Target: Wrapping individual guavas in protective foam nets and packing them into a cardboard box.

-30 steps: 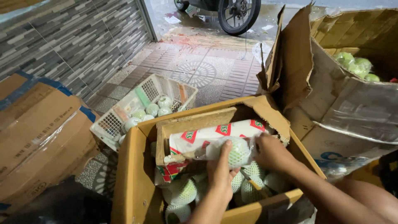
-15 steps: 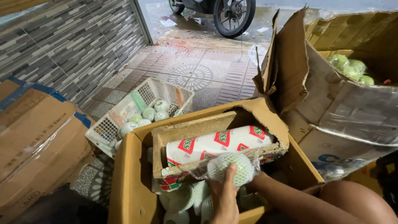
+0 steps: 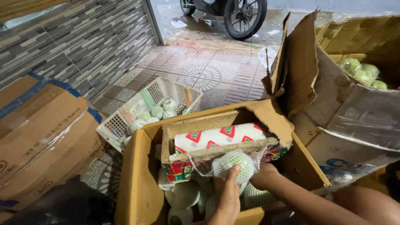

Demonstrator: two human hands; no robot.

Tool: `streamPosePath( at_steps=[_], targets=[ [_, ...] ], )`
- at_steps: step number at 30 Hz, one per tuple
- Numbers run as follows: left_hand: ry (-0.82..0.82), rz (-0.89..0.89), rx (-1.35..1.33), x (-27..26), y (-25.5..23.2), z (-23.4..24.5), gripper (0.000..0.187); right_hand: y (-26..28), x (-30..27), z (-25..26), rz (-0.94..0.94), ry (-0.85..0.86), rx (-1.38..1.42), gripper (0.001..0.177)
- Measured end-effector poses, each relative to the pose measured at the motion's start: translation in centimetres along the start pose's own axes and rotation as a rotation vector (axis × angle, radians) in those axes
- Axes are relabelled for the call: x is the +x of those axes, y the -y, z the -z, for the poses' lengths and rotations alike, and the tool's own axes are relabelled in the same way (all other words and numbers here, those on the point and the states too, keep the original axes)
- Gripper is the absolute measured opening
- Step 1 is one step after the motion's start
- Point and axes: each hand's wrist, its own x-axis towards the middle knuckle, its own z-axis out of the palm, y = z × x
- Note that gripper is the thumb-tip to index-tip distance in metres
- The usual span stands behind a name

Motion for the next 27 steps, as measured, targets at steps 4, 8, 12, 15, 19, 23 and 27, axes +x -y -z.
streamPosePath(
  at_steps=[4,8,12,15,19,23,27],
  targets=[
    [-0.077,-0.122,0.094,0.9,0.8,0.5,0.075,-0.4,-2.7,1.5,-0.003,-0.001,-0.025,0.016],
    [-0.128,0.001,-0.027,0.9,1.3,0.2,0.059,-6.3,-8.5,3.6,0.139,0.016,0.293,0.039],
    [-0.248,0.121,-0.052,1.3,1.6,0.0,0.055,-8.2,-11.4,7.5,0.362,-0.479,0.654,0.044],
    [-0.263,0.117,-0.080,1.9,2.1,0.0,0.053,-6.4,-9.6,8.8,0.175,-0.562,0.611,0.047],
    [-0.258,0.111,-0.088,4.4,4.5,1.7,0.042,-1.9,-4.6,10.3,0.462,-0.681,0.471,0.074],
    [-0.260,0.132,-0.044,4.8,4.6,2.2,0.038,2.5,-2.1,12.6,0.414,-0.650,0.243,0.035],
    [-0.210,0.133,-0.077,5.6,5.4,3.2,0.030,4.9,-0.9,14.4,0.418,-0.598,0.157,0.042]
  ],
)
